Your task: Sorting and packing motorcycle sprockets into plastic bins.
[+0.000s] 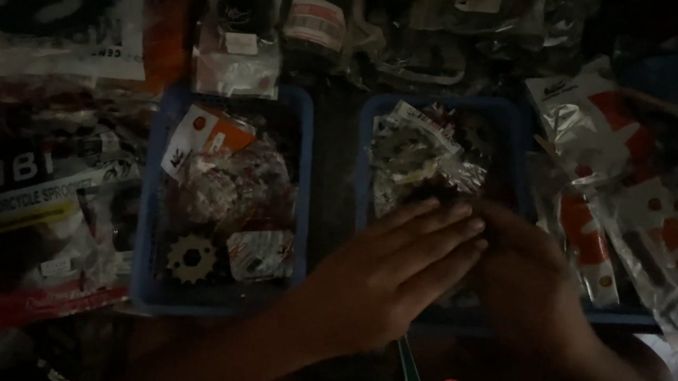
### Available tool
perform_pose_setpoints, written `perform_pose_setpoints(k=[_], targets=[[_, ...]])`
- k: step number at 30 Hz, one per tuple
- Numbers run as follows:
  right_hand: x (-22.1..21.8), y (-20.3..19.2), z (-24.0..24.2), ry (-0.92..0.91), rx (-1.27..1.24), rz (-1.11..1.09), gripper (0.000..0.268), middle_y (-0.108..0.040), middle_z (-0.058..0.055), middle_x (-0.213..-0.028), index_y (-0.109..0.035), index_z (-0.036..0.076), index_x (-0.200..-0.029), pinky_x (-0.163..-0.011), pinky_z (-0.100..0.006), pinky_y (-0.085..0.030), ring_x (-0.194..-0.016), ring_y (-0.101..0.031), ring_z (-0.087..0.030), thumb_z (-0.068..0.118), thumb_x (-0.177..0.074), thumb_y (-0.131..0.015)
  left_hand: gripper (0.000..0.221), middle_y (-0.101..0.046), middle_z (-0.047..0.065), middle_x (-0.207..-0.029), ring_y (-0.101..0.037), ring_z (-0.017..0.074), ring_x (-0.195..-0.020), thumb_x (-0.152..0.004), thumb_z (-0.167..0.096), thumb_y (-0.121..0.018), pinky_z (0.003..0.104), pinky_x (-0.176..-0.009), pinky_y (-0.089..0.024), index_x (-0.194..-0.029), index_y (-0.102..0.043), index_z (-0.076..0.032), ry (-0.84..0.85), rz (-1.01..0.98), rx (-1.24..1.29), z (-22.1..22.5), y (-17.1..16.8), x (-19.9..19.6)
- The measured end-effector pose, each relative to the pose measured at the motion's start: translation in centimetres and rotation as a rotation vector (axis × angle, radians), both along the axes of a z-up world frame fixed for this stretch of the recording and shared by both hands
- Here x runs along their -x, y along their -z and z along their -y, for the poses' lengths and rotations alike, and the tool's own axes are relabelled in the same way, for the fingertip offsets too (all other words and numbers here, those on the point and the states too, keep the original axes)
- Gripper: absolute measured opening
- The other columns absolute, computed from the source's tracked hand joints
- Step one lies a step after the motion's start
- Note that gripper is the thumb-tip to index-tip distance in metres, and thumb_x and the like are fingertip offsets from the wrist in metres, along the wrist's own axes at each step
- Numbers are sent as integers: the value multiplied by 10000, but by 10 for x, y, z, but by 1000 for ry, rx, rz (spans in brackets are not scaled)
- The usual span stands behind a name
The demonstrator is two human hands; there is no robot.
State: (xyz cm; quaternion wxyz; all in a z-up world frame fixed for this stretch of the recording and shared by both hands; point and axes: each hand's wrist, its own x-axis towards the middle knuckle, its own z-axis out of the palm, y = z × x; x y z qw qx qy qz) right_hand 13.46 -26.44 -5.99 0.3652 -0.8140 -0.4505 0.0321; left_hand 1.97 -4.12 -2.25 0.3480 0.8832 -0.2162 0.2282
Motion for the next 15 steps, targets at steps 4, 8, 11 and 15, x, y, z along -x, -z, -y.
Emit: perform_pose_setpoints(k=[4,8,11,15], targets=[[-13,15,16,-11,433,210,182,-726,-76,-1057,-757,69,-1032,-953,-284,-594,-935,-736,-117,162,-966,-615,335,-620,192,-1466,-558,361,-1452,-1073,-145,-655,563,-1252,-425,-1378,-656,-6,-9,24,-120,-13,-2,3],[-21,-8,6,7,452,662,164,-692,-27,-786,-709,165,-889,-1038,-452,-591,-1030,-750,-212,142,-1039,-646,337,-648,173,-1371,-587,360,-1346,-928,-124,-731,525,-1021,-539,-1248,-725,-19,-175,17,-363,-47,-16,8],[-23,-36,-7,173,305,423,103,-708,-70,-927,-665,87,-1115,-878,-395,-580,-943,-736,-183,164,-1053,-641,377,-637,160,-1341,-615,340,-1230,-784,-109,-768,476,-834,-611,-1148,-742,-15,-526,-63,-697,-85,-34,6],[-27,-44,-26,412,80,56,446,-731,-135,-1137,-601,-33,-1455,-638,-310,-563,-814,-714,-141,197,-1074,-632,472,-605,216,-1362,-605,372,-1273,-768,-50,-759,420,-722,-614,-1232,-702,9,-772,-381,-691,-121,-23,16]])
